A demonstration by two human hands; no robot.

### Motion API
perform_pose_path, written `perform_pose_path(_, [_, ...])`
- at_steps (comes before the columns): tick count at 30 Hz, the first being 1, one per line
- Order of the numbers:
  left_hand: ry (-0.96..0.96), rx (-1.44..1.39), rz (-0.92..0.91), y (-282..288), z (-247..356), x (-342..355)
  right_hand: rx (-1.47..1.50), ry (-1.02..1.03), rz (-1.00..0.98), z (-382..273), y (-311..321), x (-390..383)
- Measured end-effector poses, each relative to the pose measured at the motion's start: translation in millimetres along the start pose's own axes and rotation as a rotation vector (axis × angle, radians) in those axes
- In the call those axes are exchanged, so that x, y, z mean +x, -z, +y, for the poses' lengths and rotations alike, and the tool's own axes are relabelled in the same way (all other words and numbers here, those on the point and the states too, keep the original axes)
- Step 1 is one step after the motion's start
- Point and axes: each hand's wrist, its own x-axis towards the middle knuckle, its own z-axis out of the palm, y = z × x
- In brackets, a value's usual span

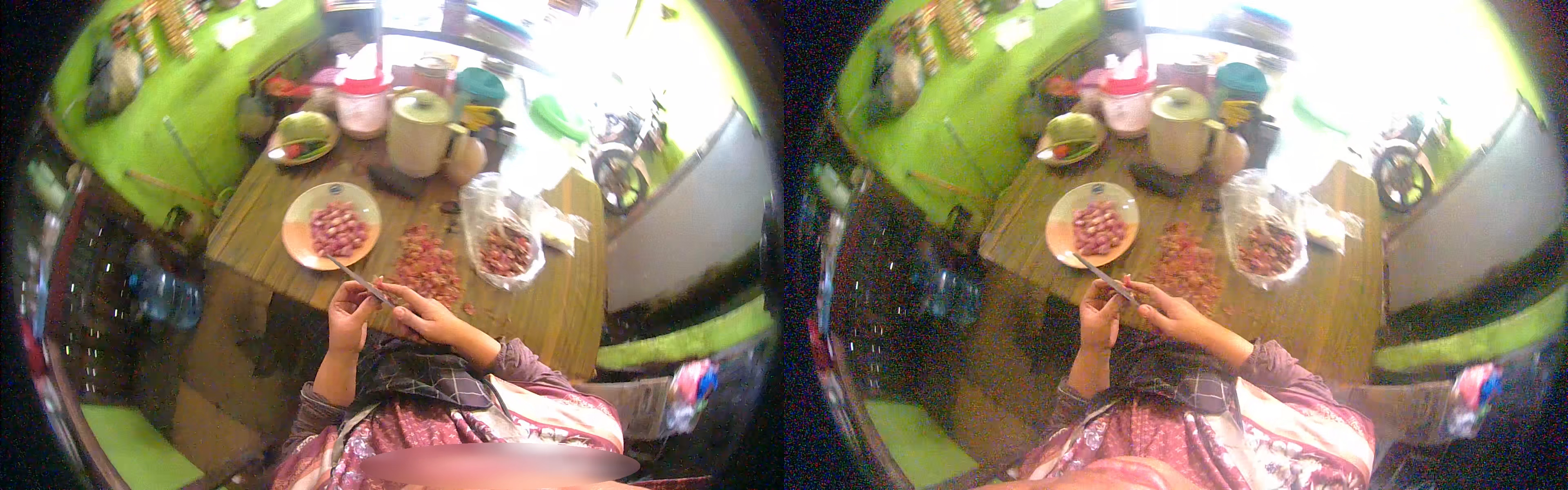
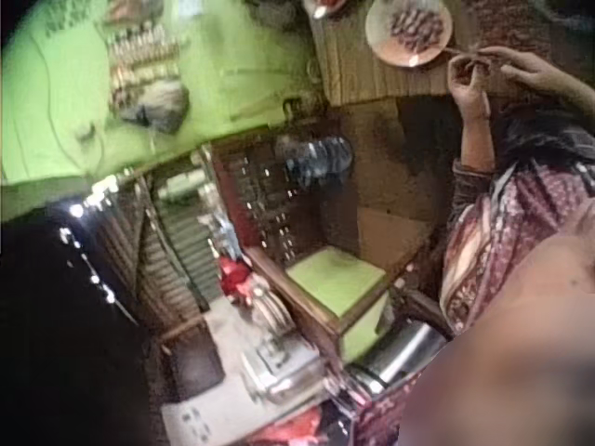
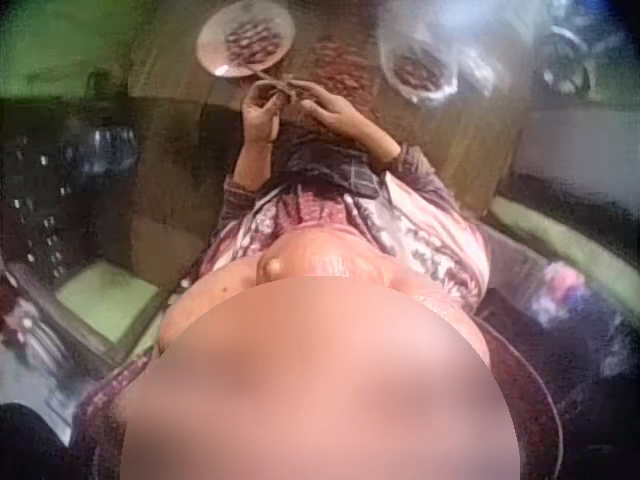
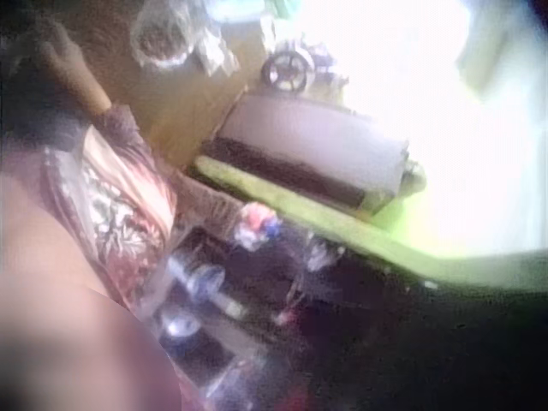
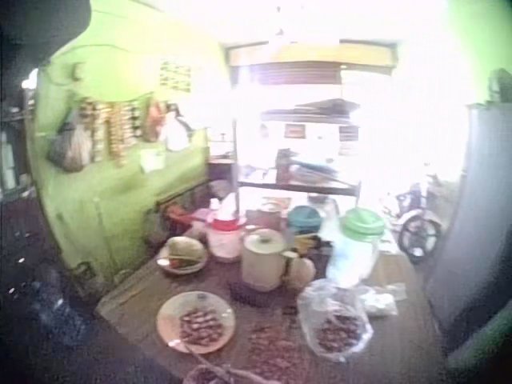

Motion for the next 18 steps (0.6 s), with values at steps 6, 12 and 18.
perform_pose_path(6, [0.096,0.049,-0.111,-29,-32,17,-0.117,0.154,0.247,20,17,-30])
perform_pose_path(12, [0.174,0.139,-0.119,-44,-49,14,-0.153,0.266,0.434,40,19,-42])
perform_pose_path(18, [0.048,0.267,-0.144,-47,-66,14,-0.018,0.092,0.394,53,22,-47])
